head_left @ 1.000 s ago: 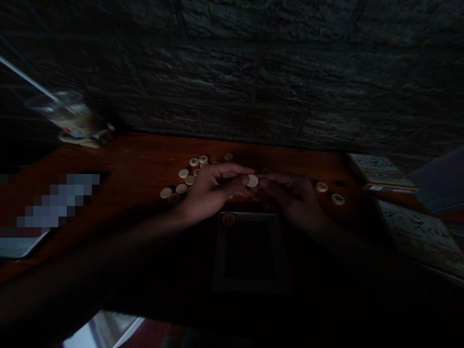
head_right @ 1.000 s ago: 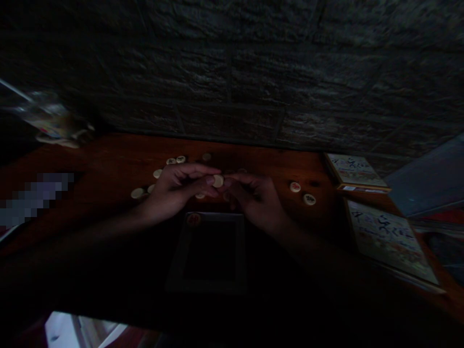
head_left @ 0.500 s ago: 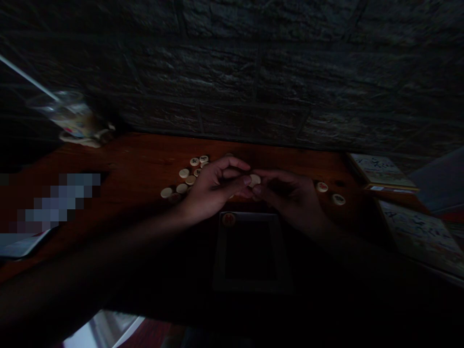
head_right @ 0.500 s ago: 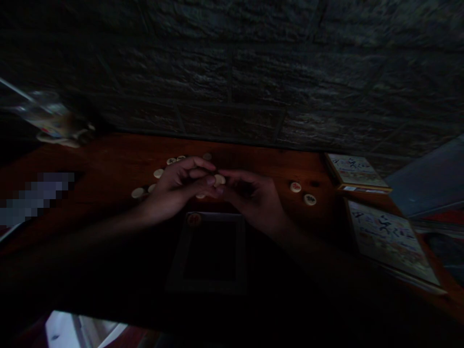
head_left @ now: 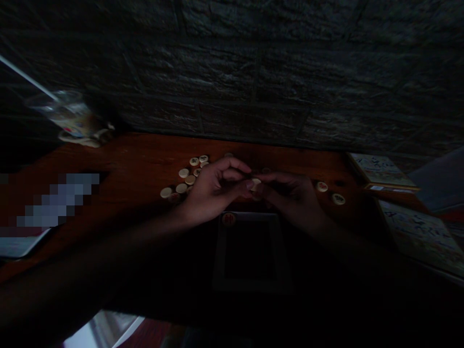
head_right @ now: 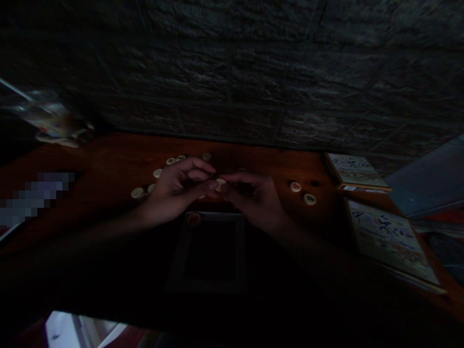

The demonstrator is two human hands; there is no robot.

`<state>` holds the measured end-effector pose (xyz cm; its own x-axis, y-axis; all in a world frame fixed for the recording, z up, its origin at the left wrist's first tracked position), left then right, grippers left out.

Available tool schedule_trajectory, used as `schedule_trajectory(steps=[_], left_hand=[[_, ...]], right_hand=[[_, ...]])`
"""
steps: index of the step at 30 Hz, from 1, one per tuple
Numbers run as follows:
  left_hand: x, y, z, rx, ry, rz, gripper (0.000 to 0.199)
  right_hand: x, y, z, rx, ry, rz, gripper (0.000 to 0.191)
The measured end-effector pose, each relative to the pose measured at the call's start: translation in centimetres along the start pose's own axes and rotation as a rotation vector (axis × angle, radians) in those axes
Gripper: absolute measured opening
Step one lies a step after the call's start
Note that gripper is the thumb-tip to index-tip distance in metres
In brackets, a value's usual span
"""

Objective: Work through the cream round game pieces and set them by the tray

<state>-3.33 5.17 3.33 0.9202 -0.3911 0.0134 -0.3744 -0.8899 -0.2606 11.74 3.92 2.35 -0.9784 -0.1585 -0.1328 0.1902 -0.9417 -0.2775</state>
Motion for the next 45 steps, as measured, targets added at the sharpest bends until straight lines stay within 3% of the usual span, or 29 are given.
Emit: schedule_trajectory(steps=[13,20,31,45], left_hand=[[0.2,0.2,0.0,0.023,-0.057,0.061,0.030],[0.7,0.2,-0.5,0.116,-0.053,0.108,0.031],[0.7,0.2,-0.5,0.096,-0.056,0.112,0.028],[0.2,0.0,0.1,0.004,0.003,0.059,0.030]], right_hand=[[0.1,-0.2,-0.1,0.020,-0.086,-0.004,0.010],[-0.3,-0.1,-0.4,0.095,-0.075,-0.016,0.019],[0.0,-0.3,-0.6,0.137,-0.136,-0.027,0.027],[-0.1,-0.2,-0.9,0.152,-0.173,0.014,0.021]])
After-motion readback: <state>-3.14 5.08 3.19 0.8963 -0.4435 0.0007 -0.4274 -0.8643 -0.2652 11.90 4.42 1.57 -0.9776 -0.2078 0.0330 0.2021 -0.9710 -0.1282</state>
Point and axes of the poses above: each hand's wrist, its own y-axis away from the middle knuckle, its own x-axis out of the palm, z = x × y, the point moved 9 cm from there along -y, towards the middle knuckle, and after that the axes turned 1 degree about -y, right-handed, at the moved point
